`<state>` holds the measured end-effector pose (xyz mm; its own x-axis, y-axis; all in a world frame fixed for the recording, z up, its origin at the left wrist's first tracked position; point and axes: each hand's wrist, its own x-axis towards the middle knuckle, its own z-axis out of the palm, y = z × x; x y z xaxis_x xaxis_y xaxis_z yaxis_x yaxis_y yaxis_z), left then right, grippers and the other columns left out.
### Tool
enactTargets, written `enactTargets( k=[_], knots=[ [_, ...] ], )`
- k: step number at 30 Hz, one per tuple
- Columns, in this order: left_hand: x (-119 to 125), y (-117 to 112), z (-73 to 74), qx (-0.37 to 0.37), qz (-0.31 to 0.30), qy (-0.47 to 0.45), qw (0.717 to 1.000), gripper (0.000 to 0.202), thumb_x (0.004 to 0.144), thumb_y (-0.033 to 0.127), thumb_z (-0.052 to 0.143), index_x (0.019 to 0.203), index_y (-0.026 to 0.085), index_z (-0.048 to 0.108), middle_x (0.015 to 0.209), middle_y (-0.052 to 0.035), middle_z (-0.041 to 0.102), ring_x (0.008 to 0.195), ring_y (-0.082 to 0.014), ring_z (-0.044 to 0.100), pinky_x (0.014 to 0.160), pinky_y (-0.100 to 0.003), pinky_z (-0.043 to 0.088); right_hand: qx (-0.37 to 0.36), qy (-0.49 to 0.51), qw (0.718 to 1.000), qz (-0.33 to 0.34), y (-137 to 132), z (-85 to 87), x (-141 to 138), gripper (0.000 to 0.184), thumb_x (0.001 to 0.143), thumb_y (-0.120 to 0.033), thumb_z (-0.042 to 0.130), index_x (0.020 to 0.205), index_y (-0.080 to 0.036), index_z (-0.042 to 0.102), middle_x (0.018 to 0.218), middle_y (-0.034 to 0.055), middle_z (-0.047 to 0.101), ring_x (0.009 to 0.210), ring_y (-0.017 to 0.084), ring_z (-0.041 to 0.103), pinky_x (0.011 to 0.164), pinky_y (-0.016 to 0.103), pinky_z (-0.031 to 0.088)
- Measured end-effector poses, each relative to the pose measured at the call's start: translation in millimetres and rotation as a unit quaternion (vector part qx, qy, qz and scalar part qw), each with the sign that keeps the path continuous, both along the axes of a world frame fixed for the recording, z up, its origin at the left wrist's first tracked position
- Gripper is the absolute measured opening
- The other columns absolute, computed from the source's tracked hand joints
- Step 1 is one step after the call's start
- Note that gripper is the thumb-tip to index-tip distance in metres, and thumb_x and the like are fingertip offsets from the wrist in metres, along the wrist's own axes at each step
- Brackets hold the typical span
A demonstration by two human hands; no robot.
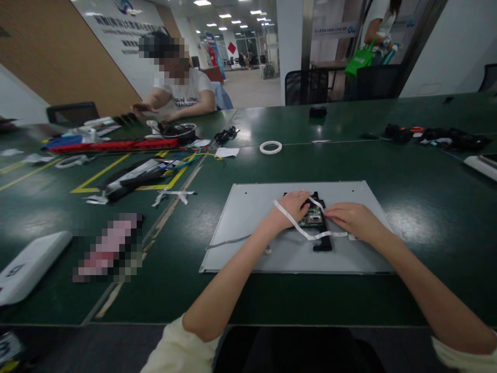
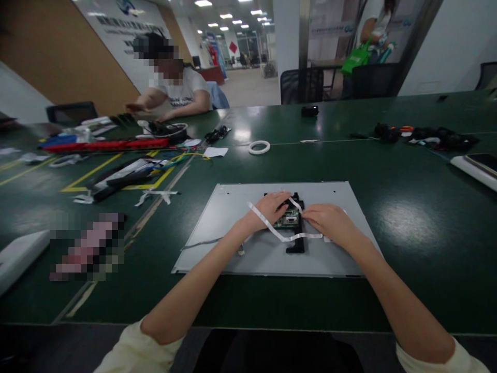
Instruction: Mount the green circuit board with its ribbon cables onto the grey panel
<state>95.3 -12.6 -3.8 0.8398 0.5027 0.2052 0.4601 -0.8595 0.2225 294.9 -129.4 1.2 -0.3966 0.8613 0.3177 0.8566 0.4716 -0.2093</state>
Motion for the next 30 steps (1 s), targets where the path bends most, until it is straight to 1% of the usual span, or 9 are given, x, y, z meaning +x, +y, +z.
enactTargets(
  k=[3, 7, 12, 17, 19, 21, 24, 27, 30],
  knots=[
    [0, -1, -2.0, 0.015, 0.007, 0.002, 1.000, 0.038, 0.091, 0.023, 0.037, 0.125, 0.012, 0.047, 0.131, -0.0105, 0.054, 0.126, -0.0186, 0.044, 0.107, -0.036, 0.034, 0.015, -0.011, 1.000, -0.005, -1, -1.9, -2, 0.025, 0.088, -0.016, 0.047, 0.102, -0.020, 0.068, 0.105, 0.0052, 0.067, 0.093, 0.020, 0.063, 0.084, 0.038, 0.051],
    [-1, -3, -5.4, 0.030, 0.014, -0.002, 0.999, 0.037, 0.091, 0.023, 0.036, 0.125, 0.014, 0.047, 0.131, -0.0099, 0.053, 0.128, -0.0191, 0.042, 0.107, -0.038, 0.033, 0.032, -0.012, 0.999, 0.004, -1, -3.7, -4, 0.025, 0.088, -0.016, 0.048, 0.102, -0.020, 0.069, 0.104, 0.0070, 0.067, 0.094, 0.022, 0.063, 0.084, 0.041, 0.051],
    [-2, -5, -5.4, 0.025, 0.005, -0.017, 1.000, 0.037, 0.091, 0.022, 0.035, 0.124, 0.013, 0.048, 0.131, -0.0110, 0.053, 0.125, -0.0177, 0.045, 0.107, -0.037, 0.034, 0.004, -0.002, 1.000, 0.013, -3, -1.2, -3, 0.028, 0.088, -0.015, 0.046, 0.105, -0.020, 0.068, 0.106, 0.0065, 0.067, 0.097, 0.021, 0.063, 0.087, 0.042, 0.051],
    [-1, -6, -3.2, 0.020, 0.032, -0.010, 0.999, 0.039, 0.089, 0.022, 0.036, 0.127, 0.012, 0.042, 0.126, -0.0140, 0.055, 0.122, -0.0211, 0.048, 0.102, -0.040, 0.039, -0.014, 0.026, 1.000, -0.004, -23, -1.3, -2, 0.042, 0.084, -0.010, 0.044, 0.121, -0.024, 0.059, 0.121, 0.0039, 0.060, 0.111, 0.020, 0.057, 0.096, 0.044, 0.047],
    [0, -6, -2.5, 0.018, 0.030, -0.012, 0.999, 0.039, 0.089, 0.022, 0.035, 0.127, 0.012, 0.041, 0.126, -0.0139, 0.056, 0.120, -0.0213, 0.049, 0.101, -0.039, 0.039, -0.017, 0.029, 0.999, -0.021, -32, -2.9, -2, 0.046, 0.083, -0.008, 0.042, 0.123, -0.023, 0.057, 0.123, 0.0038, 0.059, 0.113, 0.019, 0.056, 0.098, 0.044, 0.045],
    [0, -6, -1.9, 0.012, 0.027, -0.017, 0.999, 0.040, 0.089, 0.022, 0.036, 0.128, 0.012, 0.039, 0.126, -0.0130, 0.055, 0.119, -0.0209, 0.050, 0.102, -0.038, 0.038, -0.022, 0.035, 0.998, -0.037, -37, -4.2, -1, 0.045, 0.082, -0.008, 0.042, 0.121, -0.023, 0.059, 0.122, 0.0036, 0.060, 0.113, 0.019, 0.056, 0.099, 0.044, 0.045],
    [-2, -6, -0.4, -0.020, 0.036, -0.030, 0.999, 0.047, 0.090, 0.027, 0.038, 0.134, 0.011, 0.032, 0.127, -0.0141, 0.055, 0.116, -0.0222, 0.052, 0.099, -0.038, 0.040, -0.034, 0.067, 0.995, -0.060, -38, -4.0, 0, 0.039, 0.082, -0.009, 0.043, 0.112, -0.023, 0.064, 0.116, 0.0026, 0.063, 0.109, 0.020, 0.058, 0.097, 0.043, 0.046],
    [-4, -3, 1.9, -0.066, 0.047, -0.063, 0.995, 0.052, 0.092, 0.033, 0.037, 0.138, 0.012, 0.025, 0.133, -0.0152, 0.049, 0.118, -0.0233, 0.051, 0.098, -0.040, 0.042, -0.033, 0.126, 0.987, -0.090, -35, -1.4, 0, 0.031, 0.083, -0.012, 0.044, 0.101, -0.023, 0.067, 0.106, 0.0017, 0.066, 0.099, 0.019, 0.062, 0.089, 0.041, 0.049],
    [-7, -1, 6.0, -0.091, 0.045, -0.112, 0.989, 0.047, 0.093, 0.032, 0.035, 0.137, 0.014, 0.030, 0.138, -0.0133, 0.044, 0.125, -0.0214, 0.044, 0.103, -0.040, 0.038, -0.039, 0.186, 0.976, -0.108, -34, 2.2, -2, 0.025, 0.085, -0.018, 0.047, 0.098, -0.024, 0.067, 0.101, 0.0022, 0.067, 0.091, 0.018, 0.063, 0.078, 0.035, 0.052]
  ],
)
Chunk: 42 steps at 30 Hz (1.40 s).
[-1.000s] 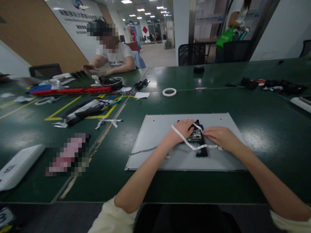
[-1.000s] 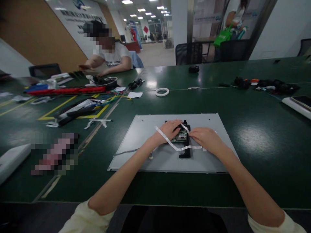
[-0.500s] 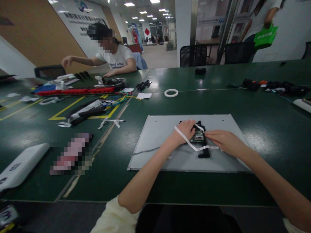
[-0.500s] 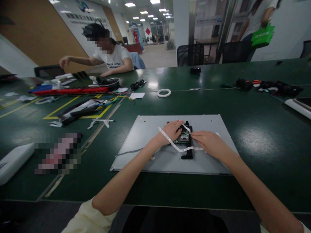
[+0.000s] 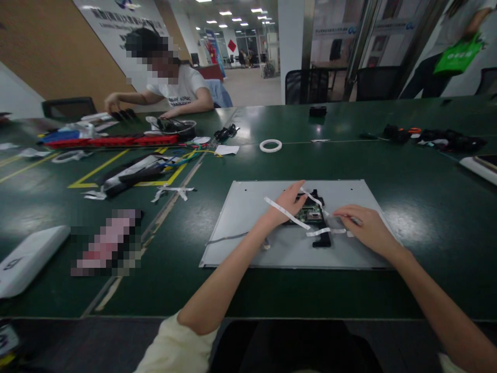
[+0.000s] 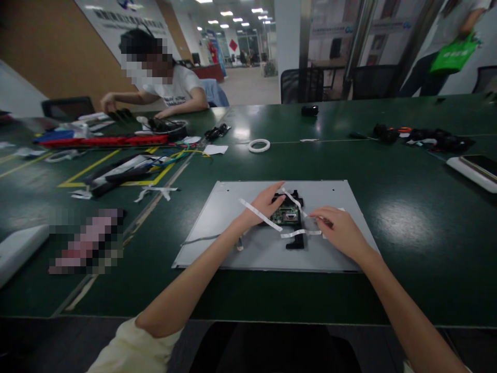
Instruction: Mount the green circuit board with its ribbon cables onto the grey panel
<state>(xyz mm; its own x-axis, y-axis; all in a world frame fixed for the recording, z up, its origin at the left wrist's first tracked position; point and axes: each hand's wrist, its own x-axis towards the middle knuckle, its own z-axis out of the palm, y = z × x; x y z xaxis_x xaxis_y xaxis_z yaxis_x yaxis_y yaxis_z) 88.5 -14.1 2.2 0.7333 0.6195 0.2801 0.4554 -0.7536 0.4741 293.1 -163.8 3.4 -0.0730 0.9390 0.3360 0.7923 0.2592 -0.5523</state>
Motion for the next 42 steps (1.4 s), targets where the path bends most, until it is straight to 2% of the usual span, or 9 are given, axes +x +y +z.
enactTargets(
  k=[5, 11, 17, 21, 27, 32, 34, 37, 42],
  knots=[
    [-2, -11, 14.6, 0.007, -0.017, -0.034, 0.999, 0.041, 0.092, 0.024, 0.036, 0.131, 0.014, 0.038, 0.134, -0.0118, 0.049, 0.123, -0.0196, 0.046, 0.104, -0.038, 0.038, -0.035, 0.004, 0.998, 0.046, -2, 3.8, -4, 0.022, 0.090, -0.029, 0.047, 0.097, -0.024, 0.067, 0.103, 0.0038, 0.063, 0.096, 0.019, 0.058, 0.083, 0.036, 0.047],
    [-3, -38, 33.5, -0.021, -0.101, -0.024, 0.994, 0.025, 0.090, 0.019, 0.039, 0.105, 0.015, 0.059, 0.106, -0.0079, 0.063, 0.101, -0.0167, 0.058, 0.091, -0.034, 0.047, -0.051, 0.008, 0.997, 0.065, -1, 0.9, -9, 0.022, 0.091, -0.034, 0.046, 0.095, -0.024, 0.066, 0.104, 0.0058, 0.060, 0.100, 0.021, 0.053, 0.089, 0.040, 0.042],
    [-5, -41, 30.8, -0.020, -0.156, 0.011, 0.987, 0.027, 0.089, 0.016, 0.040, 0.107, 0.020, 0.059, 0.114, -0.0058, 0.061, 0.111, -0.0169, 0.053, 0.096, -0.036, 0.043, -0.077, 0.023, 0.995, 0.062, 0, -4.0, -7, 0.021, 0.088, -0.037, 0.050, 0.085, -0.023, 0.065, 0.106, 0.0057, 0.057, 0.102, 0.021, 0.052, 0.090, 0.040, 0.041],
    [-5, -35, 25.4, -0.025, -0.197, 0.018, 0.980, 0.027, 0.088, 0.015, 0.043, 0.109, 0.020, 0.059, 0.113, -0.0056, 0.061, 0.109, -0.0160, 0.054, 0.097, -0.036, 0.042, -0.083, 0.057, 0.993, 0.067, 0, -2.0, -6, 0.016, 0.084, -0.036, 0.055, 0.080, -0.022, 0.062, 0.103, 0.0049, 0.059, 0.099, 0.020, 0.054, 0.088, 0.037, 0.041],
    [-4, -34, 18.5, -0.021, -0.193, -0.011, 0.981, 0.027, 0.086, 0.013, 0.047, 0.108, 0.019, 0.060, 0.111, -0.0065, 0.062, 0.107, -0.0165, 0.054, 0.095, -0.037, 0.042, -0.157, 0.180, 0.970, 0.041, -3, 11.9, -12, 0.020, 0.086, -0.038, 0.051, 0.082, -0.019, 0.059, 0.077, 0.0006, 0.060, 0.074, 0.015, 0.055, 0.065, 0.026, 0.042],
    [-4, -46, 31.6, -0.075, -0.162, -0.093, 0.980, 0.026, 0.090, 0.020, 0.043, 0.111, 0.017, 0.059, 0.112, -0.0088, 0.063, 0.106, -0.0166, 0.055, 0.091, -0.034, 0.043, -0.154, 0.300, 0.941, 0.040, -8, 21.6, -21, 0.019, 0.083, -0.037, 0.057, 0.081, -0.019, 0.058, 0.070, -0.0016, 0.056, 0.066, 0.012, 0.053, 0.062, 0.023, 0.041],
    [-4, -54, 39.9, -0.138, -0.146, -0.088, 0.976, 0.027, 0.091, 0.028, 0.044, 0.108, 0.018, 0.061, 0.103, -0.0073, 0.066, 0.092, -0.0149, 0.060, 0.079, -0.029, 0.047, -0.149, 0.317, 0.935, 0.046, -8, 23.0, -24, 0.018, 0.082, -0.037, 0.059, 0.081, -0.019, 0.059, 0.067, -0.0023, 0.055, 0.063, 0.011, 0.052, 0.062, 0.023, 0.040],
    [-5, -62, 45.2, -0.222, -0.132, -0.034, 0.966, 0.026, 0.087, 0.036, 0.049, 0.088, 0.015, 0.066, 0.074, -0.0026, 0.067, 0.065, -0.0103, 0.058, 0.060, -0.022, 0.043, -0.155, 0.314, 0.936, 0.048, -6, 22.7, -26, 0.019, 0.081, -0.037, 0.059, 0.080, -0.018, 0.062, 0.068, -0.0015, 0.057, 0.063, 0.011, 0.052, 0.060, 0.023, 0.041],
    [-5, -61, 36.0, -0.262, -0.078, 0.003, 0.962, 0.026, 0.081, 0.036, 0.055, 0.071, 0.014, 0.064, 0.058, 0.0003, 0.061, 0.051, -0.0070, 0.050, 0.051, -0.020, 0.035, -0.197, 0.270, 0.942, 0.001, -3, 15.4, -24, 0.026, 0.079, -0.041, 0.060, 0.073, -0.016, 0.064, 0.064, 0.0005, 0.061, 0.056, 0.011, 0.053, 0.055, 0.023, 0.041]
  ],
)
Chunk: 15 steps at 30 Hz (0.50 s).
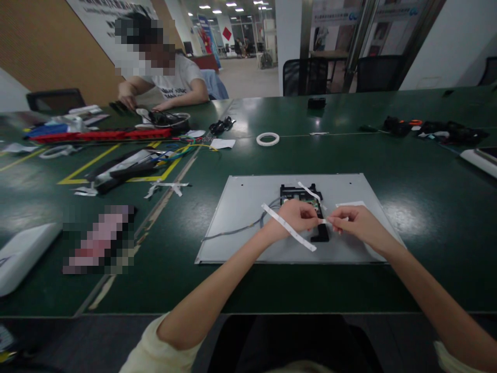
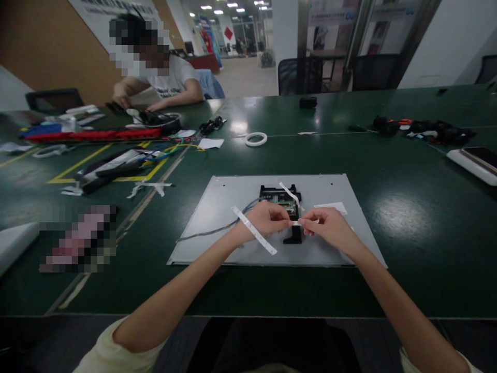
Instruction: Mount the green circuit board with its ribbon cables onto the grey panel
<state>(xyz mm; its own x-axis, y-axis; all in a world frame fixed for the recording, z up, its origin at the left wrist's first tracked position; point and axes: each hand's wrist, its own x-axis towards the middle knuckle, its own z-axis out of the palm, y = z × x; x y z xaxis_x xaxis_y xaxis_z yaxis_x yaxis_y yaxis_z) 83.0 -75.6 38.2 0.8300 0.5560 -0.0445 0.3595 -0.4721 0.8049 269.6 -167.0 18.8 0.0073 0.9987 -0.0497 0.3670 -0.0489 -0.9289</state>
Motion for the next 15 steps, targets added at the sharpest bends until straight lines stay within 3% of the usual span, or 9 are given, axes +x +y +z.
enactTargets(
  k=[7, 15],
  knots=[
    [3, -4, -8.9, 0.024, 0.047, 0.080, 0.995, 0.024, 0.078, 0.031, 0.054, 0.064, 0.014, 0.065, 0.054, -0.0011, 0.061, 0.050, -0.0094, 0.052, 0.050, -0.021, 0.035, -0.044, -0.038, 0.998, -0.024, 0, -11.0, -1, 0.022, 0.077, -0.038, 0.061, 0.083, -0.017, 0.059, 0.065, 0.0003, 0.065, 0.055, 0.013, 0.058, 0.057, 0.025, 0.044],
    [6, -13, -8.2, 0.099, 0.078, 0.134, 0.983, 0.024, 0.077, 0.029, 0.053, 0.063, 0.014, 0.065, 0.055, -0.0018, 0.059, 0.052, -0.0118, 0.052, 0.053, -0.023, 0.038, 0.020, -0.111, 0.993, -0.035, -3, -10.6, -5, 0.016, 0.078, -0.029, 0.058, 0.089, -0.021, 0.049, 0.062, -0.0043, 0.063, 0.054, 0.014, 0.059, 0.056, 0.025, 0.041]
  ],
)
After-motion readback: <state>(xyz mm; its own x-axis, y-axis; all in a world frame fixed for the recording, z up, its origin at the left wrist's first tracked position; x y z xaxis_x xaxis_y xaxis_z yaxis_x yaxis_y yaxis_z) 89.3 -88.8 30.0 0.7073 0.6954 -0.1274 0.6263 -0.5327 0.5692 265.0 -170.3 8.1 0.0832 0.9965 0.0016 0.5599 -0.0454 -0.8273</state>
